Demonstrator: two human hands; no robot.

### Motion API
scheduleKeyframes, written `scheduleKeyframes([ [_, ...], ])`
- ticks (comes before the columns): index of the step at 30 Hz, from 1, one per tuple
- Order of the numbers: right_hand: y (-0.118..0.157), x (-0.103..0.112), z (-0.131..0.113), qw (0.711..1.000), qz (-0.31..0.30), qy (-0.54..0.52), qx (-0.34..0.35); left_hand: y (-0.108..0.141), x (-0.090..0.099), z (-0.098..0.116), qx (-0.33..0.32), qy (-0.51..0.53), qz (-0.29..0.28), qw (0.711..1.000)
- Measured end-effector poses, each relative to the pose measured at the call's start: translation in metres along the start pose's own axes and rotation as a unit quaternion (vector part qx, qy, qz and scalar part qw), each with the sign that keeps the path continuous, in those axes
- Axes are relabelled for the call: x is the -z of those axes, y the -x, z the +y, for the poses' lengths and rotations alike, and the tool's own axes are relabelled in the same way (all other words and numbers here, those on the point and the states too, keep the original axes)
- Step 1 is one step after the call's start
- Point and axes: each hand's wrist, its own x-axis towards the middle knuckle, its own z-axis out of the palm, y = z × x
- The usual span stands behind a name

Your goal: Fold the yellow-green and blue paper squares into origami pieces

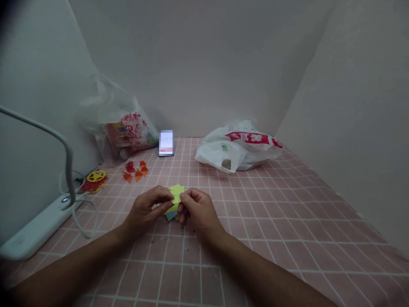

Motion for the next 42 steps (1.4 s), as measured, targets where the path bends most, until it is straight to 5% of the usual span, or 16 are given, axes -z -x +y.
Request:
scheduleKeyframes([
  [17, 0.004, -0.004, 0.003, 1.000, 0.005, 0.006, 0.001, 0.001, -0.008, 0.007, 0.199, 0.186, 0.049, 0.961],
  [42, 0.000, 0.002, 0.002, 0.998, -0.055, 0.031, -0.007, -0.005, -0.006, 0.011, 0.235, 0.179, 0.079, 0.952],
])
